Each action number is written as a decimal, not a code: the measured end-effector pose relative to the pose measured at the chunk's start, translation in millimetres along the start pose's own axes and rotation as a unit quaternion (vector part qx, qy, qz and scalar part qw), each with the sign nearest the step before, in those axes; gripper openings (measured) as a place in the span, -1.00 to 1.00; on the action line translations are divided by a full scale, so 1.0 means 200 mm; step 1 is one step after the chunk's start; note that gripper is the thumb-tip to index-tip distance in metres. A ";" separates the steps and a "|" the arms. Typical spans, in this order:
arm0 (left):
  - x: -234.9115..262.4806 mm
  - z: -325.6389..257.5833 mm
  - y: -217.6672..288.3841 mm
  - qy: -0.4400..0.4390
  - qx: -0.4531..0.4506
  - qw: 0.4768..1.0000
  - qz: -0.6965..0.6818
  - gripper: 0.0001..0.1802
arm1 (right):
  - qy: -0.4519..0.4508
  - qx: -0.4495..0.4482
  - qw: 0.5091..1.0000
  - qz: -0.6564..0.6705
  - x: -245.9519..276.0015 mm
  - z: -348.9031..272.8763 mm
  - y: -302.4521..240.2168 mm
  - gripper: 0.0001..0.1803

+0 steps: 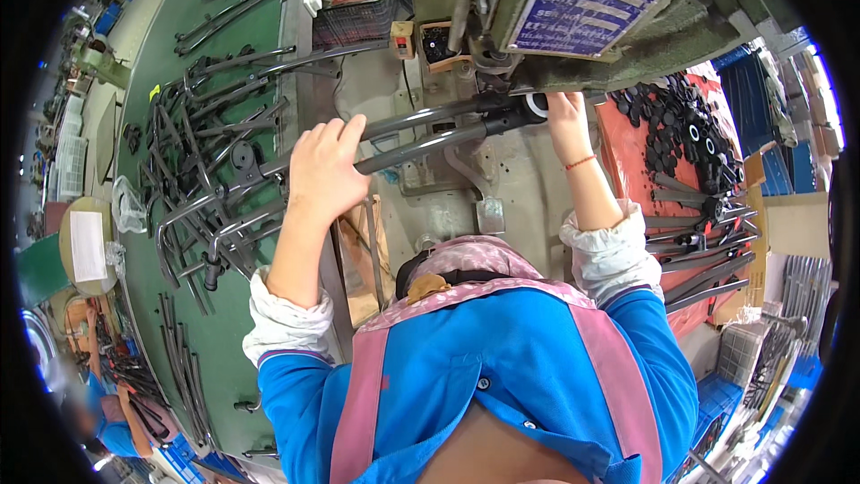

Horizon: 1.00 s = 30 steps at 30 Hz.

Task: The person repeatedly picks up metal frame pieces and black plastic end caps, inserts the caps onto the frame ends, and places the assembled units on a nearby table. The process is continuous and repetitive throughout the clip.

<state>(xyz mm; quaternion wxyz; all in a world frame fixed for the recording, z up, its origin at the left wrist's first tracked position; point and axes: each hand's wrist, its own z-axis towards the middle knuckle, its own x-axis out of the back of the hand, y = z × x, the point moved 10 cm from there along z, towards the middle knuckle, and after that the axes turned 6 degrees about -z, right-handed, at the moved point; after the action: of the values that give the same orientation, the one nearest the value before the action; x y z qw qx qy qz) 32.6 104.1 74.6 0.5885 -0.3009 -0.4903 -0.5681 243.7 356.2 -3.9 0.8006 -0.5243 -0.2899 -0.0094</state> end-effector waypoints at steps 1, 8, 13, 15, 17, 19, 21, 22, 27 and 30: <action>-0.02 0.03 -0.02 0.001 -0.007 1.000 -0.003 -0.42 | 0.005 0.036 0.993 -0.117 -0.01 0.04 0.08 -0.71; -0.09 0.10 -0.16 -0.030 0.019 0.999 -0.018 -0.41 | -0.040 0.114 0.920 -0.374 -0.15 0.09 -0.05 -0.57; -0.22 0.12 -0.20 -0.067 0.018 0.996 -0.052 -0.41 | 0.015 0.205 0.974 -0.098 -0.14 0.12 -0.02 -0.52; -0.28 0.11 -0.23 -0.111 0.036 0.991 -0.062 -0.39 | -0.002 0.182 0.962 -0.204 -0.15 0.09 -0.02 -0.52; -0.33 0.11 -0.24 -0.156 0.053 0.984 -0.062 -0.38 | 0.010 0.173 0.962 -0.209 -0.17 0.08 0.00 -0.51; -0.36 0.12 -0.24 -0.172 0.054 0.981 -0.067 -0.37 | 0.039 0.203 0.946 -0.250 -0.19 0.07 0.06 -0.49; -0.37 0.11 -0.24 -0.150 0.038 0.986 -0.067 -0.36 | 0.006 0.139 0.975 -0.171 -0.18 0.07 0.16 -0.47; -0.38 0.12 -0.24 -0.138 0.027 0.988 -0.066 -0.36 | -0.001 0.137 0.977 -0.163 -0.17 0.08 0.12 -0.46; -0.28 0.03 -0.30 -0.117 0.034 0.992 -0.018 -0.06 | 0.024 0.198 0.955 -0.219 -0.17 0.07 0.11 -0.44; -0.25 -0.08 -0.48 -0.077 0.034 0.996 -0.017 -0.16 | -0.004 0.164 0.959 -0.233 -0.18 0.08 0.12 -0.45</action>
<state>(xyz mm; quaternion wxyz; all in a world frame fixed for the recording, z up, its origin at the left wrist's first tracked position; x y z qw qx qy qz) -49.8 91.2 3.5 0.5494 -0.3147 -0.5583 -0.5361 213.8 370.2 -36.9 0.8503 -0.3037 -0.4045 -0.1455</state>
